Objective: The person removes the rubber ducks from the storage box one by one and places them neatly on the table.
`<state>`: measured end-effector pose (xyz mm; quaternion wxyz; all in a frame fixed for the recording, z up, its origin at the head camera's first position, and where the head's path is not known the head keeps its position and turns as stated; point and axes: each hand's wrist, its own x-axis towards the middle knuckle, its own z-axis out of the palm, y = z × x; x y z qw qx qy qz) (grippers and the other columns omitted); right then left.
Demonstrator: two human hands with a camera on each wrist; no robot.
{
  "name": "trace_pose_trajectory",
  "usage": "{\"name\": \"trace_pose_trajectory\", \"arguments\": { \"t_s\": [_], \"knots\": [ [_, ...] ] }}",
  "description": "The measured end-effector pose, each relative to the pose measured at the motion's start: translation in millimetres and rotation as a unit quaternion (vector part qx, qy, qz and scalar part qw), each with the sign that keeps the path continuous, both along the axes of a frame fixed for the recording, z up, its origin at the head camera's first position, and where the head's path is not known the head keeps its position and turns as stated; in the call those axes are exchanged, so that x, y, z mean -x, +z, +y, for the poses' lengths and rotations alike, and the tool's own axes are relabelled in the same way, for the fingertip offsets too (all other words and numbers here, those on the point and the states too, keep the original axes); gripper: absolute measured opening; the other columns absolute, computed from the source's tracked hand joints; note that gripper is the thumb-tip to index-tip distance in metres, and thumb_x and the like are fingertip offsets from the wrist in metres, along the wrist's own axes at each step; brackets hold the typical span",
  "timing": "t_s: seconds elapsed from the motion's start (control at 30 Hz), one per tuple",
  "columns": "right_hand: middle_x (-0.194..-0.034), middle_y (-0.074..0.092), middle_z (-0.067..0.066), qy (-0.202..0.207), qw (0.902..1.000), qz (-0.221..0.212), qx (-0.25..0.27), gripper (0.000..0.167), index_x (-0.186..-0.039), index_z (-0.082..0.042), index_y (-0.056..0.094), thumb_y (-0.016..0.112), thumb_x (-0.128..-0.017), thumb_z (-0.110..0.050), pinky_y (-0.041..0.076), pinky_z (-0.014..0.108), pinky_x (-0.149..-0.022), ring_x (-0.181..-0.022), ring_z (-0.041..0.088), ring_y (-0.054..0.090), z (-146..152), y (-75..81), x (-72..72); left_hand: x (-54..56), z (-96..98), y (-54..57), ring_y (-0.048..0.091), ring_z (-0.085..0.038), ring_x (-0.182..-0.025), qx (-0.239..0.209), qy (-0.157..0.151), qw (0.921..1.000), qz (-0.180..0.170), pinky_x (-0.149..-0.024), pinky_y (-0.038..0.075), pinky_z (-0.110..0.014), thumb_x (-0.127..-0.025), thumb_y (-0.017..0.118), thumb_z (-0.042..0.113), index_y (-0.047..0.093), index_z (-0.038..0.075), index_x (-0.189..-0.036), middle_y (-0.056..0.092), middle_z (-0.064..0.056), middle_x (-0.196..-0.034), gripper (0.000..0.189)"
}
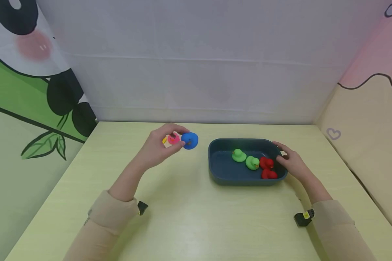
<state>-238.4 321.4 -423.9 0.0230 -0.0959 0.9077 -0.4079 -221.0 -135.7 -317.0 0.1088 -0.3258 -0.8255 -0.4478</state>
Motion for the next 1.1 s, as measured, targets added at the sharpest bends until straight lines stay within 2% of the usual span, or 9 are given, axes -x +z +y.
{"name": "trace_pose_trajectory", "arguments": {
  "t_s": [0.17, 0.33, 0.43, 0.57, 0.63, 0.8, 0.87, 1.03, 1.1],
  "knots": [
    [-0.135, 0.040, 0.028, 0.000, 1.0000, 0.005, -0.004, 0.055, -0.148, -0.011, 0.028, 0.043, -0.095, -0.011, 0.049, 0.036, -0.082, -0.106, 0.046, 0.056, 1.5, -1.9, 0.4, 3.2, -12.9, 2.8, 0.053, -0.016, -0.101, 0.001, 0.023, 0.9997, -0.008, -0.085, 0.045, -0.042, -0.088, 0.066, 0.016, 0.062, 0.014, -0.116, 0.062, 0.001, -0.112, 0.028],
    [-0.135, 0.040, 0.028, 0.001, 1.0000, 0.007, -0.003, 0.055, -0.148, -0.011, 0.029, 0.043, -0.095, -0.011, 0.047, 0.046, -0.086, -0.107, 0.048, 0.055, 1.5, -3.2, 1.2, 8.4, -26.5, 1.9, 0.052, -0.016, -0.103, -0.003, 0.052, 0.9983, -0.027, -0.088, 0.043, -0.040, -0.088, 0.066, 0.018, 0.062, 0.016, -0.119, 0.062, 0.000, -0.110, 0.031],
    [-0.136, 0.040, 0.029, 0.002, 0.9999, 0.010, -0.006, 0.055, -0.147, -0.011, 0.029, 0.044, -0.095, -0.011, 0.048, 0.042, -0.085, -0.106, 0.047, 0.056, 1.3, -3.7, 1.5, 12.4, -34.6, -0.1, 0.053, -0.016, -0.103, -0.003, 0.066, 0.9971, -0.038, -0.088, 0.044, -0.038, -0.088, 0.066, 0.020, 0.062, 0.016, -0.120, 0.062, -0.001, -0.109, 0.032],
    [-0.136, 0.040, 0.028, 0.002, 0.9999, 0.012, -0.009, 0.055, -0.147, -0.011, 0.029, 0.044, -0.095, -0.011, 0.047, 0.027, -0.079, -0.104, 0.044, 0.058, 2.3, -4.4, 1.8, 18.4, -44.9, -3.6, 0.054, -0.016, -0.105, 0.006, 0.084, 0.9951, -0.051, -0.089, 0.045, -0.036, -0.089, 0.066, 0.021, 0.061, 0.013, -0.121, 0.062, -0.002, -0.111, 0.033],
    [-0.135, 0.040, 0.028, 0.001, 0.9999, 0.012, -0.009, 0.055, -0.147, -0.011, 0.029, 0.044, -0.094, -0.010, 0.047, 0.025, -0.079, -0.104, 0.043, 0.058, 2.8, -4.9, 2.1, 22.0, -49.7, -6.1, 0.053, -0.018, -0.106, 0.009, 0.095, 0.9936, -0.060, -0.090, 0.045, -0.039, -0.089, 0.066, 0.022, 0.061, 0.013, -0.121, 0.062, -0.003, -0.112, 0.034],
    [-0.136, 0.040, 0.028, 0.000, 0.9999, 0.012, -0.009, 0.055, -0.148, -0.011, 0.029, 0.044, -0.095, -0.011, 0.048, 0.039, -0.085, -0.106, 0.046, 0.056, 3.1, -6.5, 2.6, 31.3, -60.7, -14.0, 0.053, -0.022, -0.108, 0.019, 0.122, 0.9890, -0.082, -0.091, 0.045, -0.042, -0.089, 0.065, 0.025, 0.059, 0.012, -0.123, 0.061, -0.005, -0.114, 0.037],
    [-0.136, 0.040, 0.028, 0.001, 0.9999, 0.012, -0.008, 0.055, -0.148, -0.011, 0.029, 0.044, -0.095, -0.011, 0.048, 0.039, -0.085, -0.106, 0.046, 0.057, 2.9, -7.2, 3.0, 34.4, -65.0, -17.3, 0.053, -0.021, -0.108, 0.025, 0.134, 0.9865, -0.091, -0.090, 0.045, -0.040, -0.089, 0.065, 0.026, 0.059, 0.012, -0.123, 0.061, -0.005, -0.114, 0.037],
    [-0.134, 0.041, 0.027, 0.002, 0.9999, 0.012, -0.002, 0.054, -0.147, -0.010, 0.030, 0.044, -0.095, -0.010, 0.046, 0.021, -0.077, -0.102, 0.041, 0.059, 2.5, -8.8, 4.3, 43.3, -75.7, -24.4, 0.051, -0.022, -0.108, 0.037, 0.152, 0.9816, -0.109, -0.089, 0.044, -0.039, -0.090, 0.064, 0.026, 0.058, 0.011, -0.124, 0.059, -0.007, -0.116, 0.038],
    [-0.134, 0.041, 0.027, 0.002, 0.9999, 0.013, -0.001, 0.054, -0.147, -0.010, 0.030, 0.044, -0.094, -0.010, 0.045, 0.018, -0.075, -0.101, 0.040, 0.059, 2.4, -9.2, 4.5, 47.7, -79.7, -27.3, 0.050, -0.022, -0.109, 0.040, 0.157, 0.9799, -0.116, -0.090, 0.043, -0.039, -0.091, 0.063, 0.027, 0.057, 0.011, -0.124, 0.059, -0.007, -0.117, 0.038]
  ]
}}
